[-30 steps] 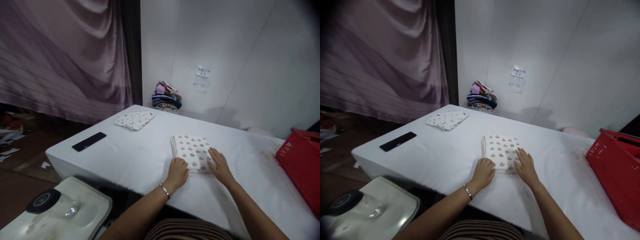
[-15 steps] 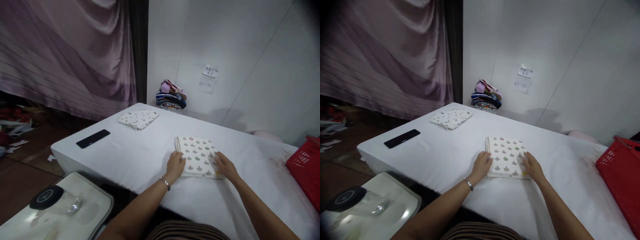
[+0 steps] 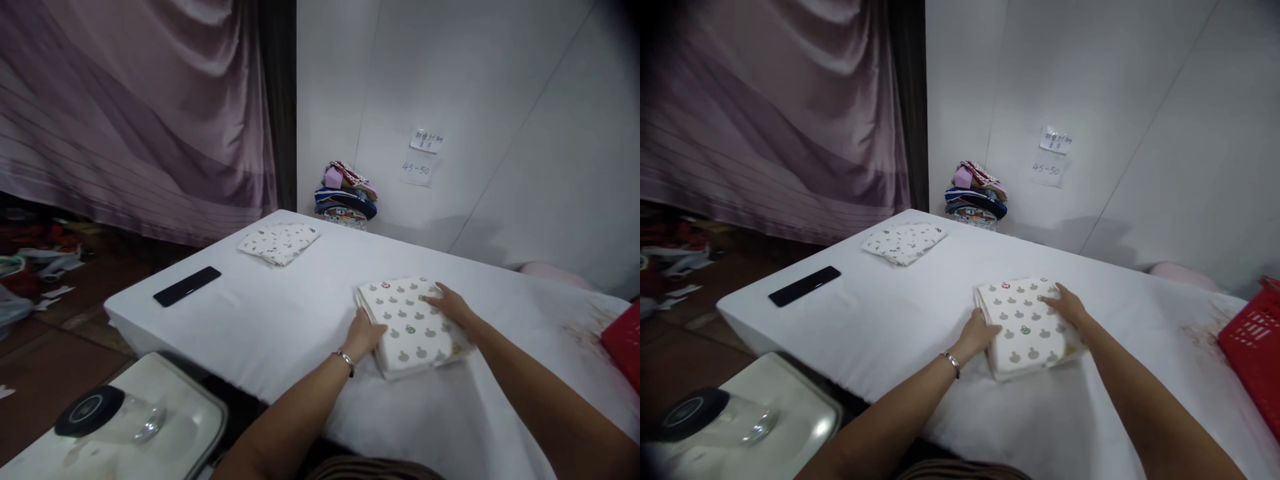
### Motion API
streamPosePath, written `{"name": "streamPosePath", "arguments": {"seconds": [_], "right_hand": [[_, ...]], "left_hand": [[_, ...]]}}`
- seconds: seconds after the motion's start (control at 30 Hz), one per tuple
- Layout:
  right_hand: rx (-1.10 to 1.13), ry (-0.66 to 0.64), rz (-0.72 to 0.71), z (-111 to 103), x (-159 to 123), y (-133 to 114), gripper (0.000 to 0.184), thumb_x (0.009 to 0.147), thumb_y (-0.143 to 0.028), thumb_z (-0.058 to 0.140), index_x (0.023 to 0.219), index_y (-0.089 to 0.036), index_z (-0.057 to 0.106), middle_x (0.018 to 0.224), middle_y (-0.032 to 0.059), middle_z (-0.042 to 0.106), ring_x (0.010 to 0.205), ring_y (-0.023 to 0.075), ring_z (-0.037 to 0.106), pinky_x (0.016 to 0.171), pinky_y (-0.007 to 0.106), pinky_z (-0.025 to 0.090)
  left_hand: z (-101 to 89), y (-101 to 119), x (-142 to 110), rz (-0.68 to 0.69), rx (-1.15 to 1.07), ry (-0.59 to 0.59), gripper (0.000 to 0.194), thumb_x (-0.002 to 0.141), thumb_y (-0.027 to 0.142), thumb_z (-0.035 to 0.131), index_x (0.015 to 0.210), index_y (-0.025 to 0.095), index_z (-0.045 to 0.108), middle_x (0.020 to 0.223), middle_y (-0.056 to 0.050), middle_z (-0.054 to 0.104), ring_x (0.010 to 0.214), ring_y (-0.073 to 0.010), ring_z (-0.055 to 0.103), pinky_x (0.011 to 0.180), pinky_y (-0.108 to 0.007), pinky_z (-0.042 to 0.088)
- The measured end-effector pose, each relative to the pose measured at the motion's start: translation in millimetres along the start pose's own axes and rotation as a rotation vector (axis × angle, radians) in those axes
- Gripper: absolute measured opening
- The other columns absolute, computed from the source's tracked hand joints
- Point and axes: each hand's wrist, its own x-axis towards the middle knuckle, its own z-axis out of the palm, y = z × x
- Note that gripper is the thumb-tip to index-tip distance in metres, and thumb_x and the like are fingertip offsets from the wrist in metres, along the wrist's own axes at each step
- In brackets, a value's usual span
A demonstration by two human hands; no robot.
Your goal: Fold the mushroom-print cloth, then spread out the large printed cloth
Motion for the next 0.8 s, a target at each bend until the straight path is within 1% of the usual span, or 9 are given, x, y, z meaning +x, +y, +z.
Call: {"name": "streamPosePath", "arguments": {"seconds": [0.1, 0.17, 0.27, 0.33, 0.43, 0.53, 0.6, 0.7, 0.8], "right_hand": [[-0.172, -0.04, -0.023, -11.6, 14.7, -3.1, 0.072, 0.078, -0.043, 0.062, 0.139, -0.011, 0.04, 0.125, 0.0195, 0.057, 0.115, 0.0351, 0.054, 0.093, 0.044, 0.043], [-0.227, -0.007, -0.11, -11.2, 14.7, -12.1, 0.063, 0.081, -0.036, 0.057, 0.137, -0.012, 0.043, 0.13, 0.0191, 0.054, 0.12, 0.0355, 0.048, 0.098, 0.048, 0.039], [-0.189, 0.035, -0.332, 2.9, -7.4, -30.8, 0.052, 0.084, -0.032, 0.05, 0.133, -0.017, 0.049, 0.136, 0.0124, 0.05, 0.127, 0.0294, 0.043, 0.106, 0.046, 0.033], [-0.137, 0.017, -0.42, 16.5, -35.3, -41.0, 0.05, 0.087, -0.037, 0.047, 0.133, -0.018, 0.049, 0.138, 0.0103, 0.049, 0.128, 0.0258, 0.042, 0.108, 0.042, 0.032], [-0.051, -0.053, -0.538, 32.6, -83.7, -48.3, 0.054, 0.09, -0.046, 0.043, 0.137, -0.02, 0.046, 0.143, 0.0103, 0.042, 0.133, 0.026, 0.036, 0.109, 0.045, 0.03], [-0.113, -0.176, -0.6, 36.6, -121.3, -49.1, 0.054, 0.091, -0.049, 0.043, 0.138, -0.023, 0.044, 0.147, 0.0096, 0.036, 0.136, 0.0274, 0.029, 0.11, 0.05, 0.026], [-0.146, -0.204, -0.59, 34.0, -137.4, -47.4, 0.052, 0.093, -0.048, 0.039, 0.138, -0.022, 0.044, 0.147, 0.0097, 0.036, 0.137, 0.0264, 0.029, 0.11, 0.051, 0.026], [-0.155, -0.172, -0.607, 30.4, -156.1, -41.3, 0.051, 0.094, -0.042, 0.038, 0.141, -0.022, 0.04, 0.146, 0.0095, 0.037, 0.136, 0.0243, 0.031, 0.109, 0.049, 0.028], [-0.174, -0.08, -0.668, 31.8, -174.9, -32.9, 0.052, 0.091, -0.033, 0.043, 0.142, -0.022, 0.038, 0.145, 0.0102, 0.04, 0.135, 0.0257, 0.033, 0.109, 0.051, 0.03]], "left_hand": [[30.2, -6.7, -10.9, -0.007, -0.143, -0.231, 0.069, 0.071, 0.028, 0.067, 0.129, 0.021, 0.03, 0.107, -0.01, 0.064, 0.066, -0.0175, 0.064, 0.052, -0.027, 0.049], [38.3, -10.6, -11.9, -0.031, -0.164, -0.277, 0.071, 0.074, 0.031, 0.065, 0.133, 0.023, 0.027, 0.102, -0.009, 0.065, 0.056, -0.0138, 0.06, 0.046, -0.026, 0.046], [25.4, -13.9, -1.5, -0.007, -0.071, -0.11, 0.058, 0.079, 0.033, 0.06, 0.13, 0.019, 0.038, 0.099, -0.008, 0.065, 0.064, -0.0134, 0.061, 0.055, -0.025, 0.048], [8.1, -13.9, 10.2, 0.046, 0.019, 0.027, 0.045, 0.081, 0.034, 0.059, 0.122, 0.018, 0.048, 0.101, -0.007, 0.064, 0.078, -0.0152, 0.062, 0.068, -0.026, 0.048], [-12.3, -11.6, 27.0, 0.12, 0.119, 0.153, 0.037, 0.082, 0.032, 0.057, 0.116, 0.018, 0.054, 0.11, -0.007, 0.062, 0.092, -0.0171, 0.06, 0.082, -0.027, 0.045], [-18.6, -7.2, 39.0, 0.187, 0.169, 0.179, 0.035, 0.084, 0.028, 0.054, 0.117, 0.017, 0.056, 0.118, -0.008, 0.06, 0.092, -0.0165, 0.059, 0.085, -0.027, 0.044], [-18.0, -3.7, 44.9, 0.239, 0.204, 0.172, 0.033, 0.086, 0.028, 0.051, 0.116, 0.017, 0.057, 0.12, -0.008, 0.059, 0.09, -0.0156, 0.059, 0.085, -0.027, 0.044], [-17.0, 0.1, 53.3, 0.276, 0.241, 0.155, 0.03, 0.088, 0.029, 0.048, 0.112, 0.017, 0.06, 0.119, -0.008, 0.06, 0.092, -0.0158, 0.059, 0.087, -0.027, 0.043], [-18.6, 1.3, 60.9, 0.272, 0.258, 0.129, 0.026, 0.088, 0.029, 0.048, 0.105, 0.017, 0.064, 0.113, -0.008, 0.062, 0.095, -0.0172, 0.059, 0.088, -0.028, 0.042]]}}
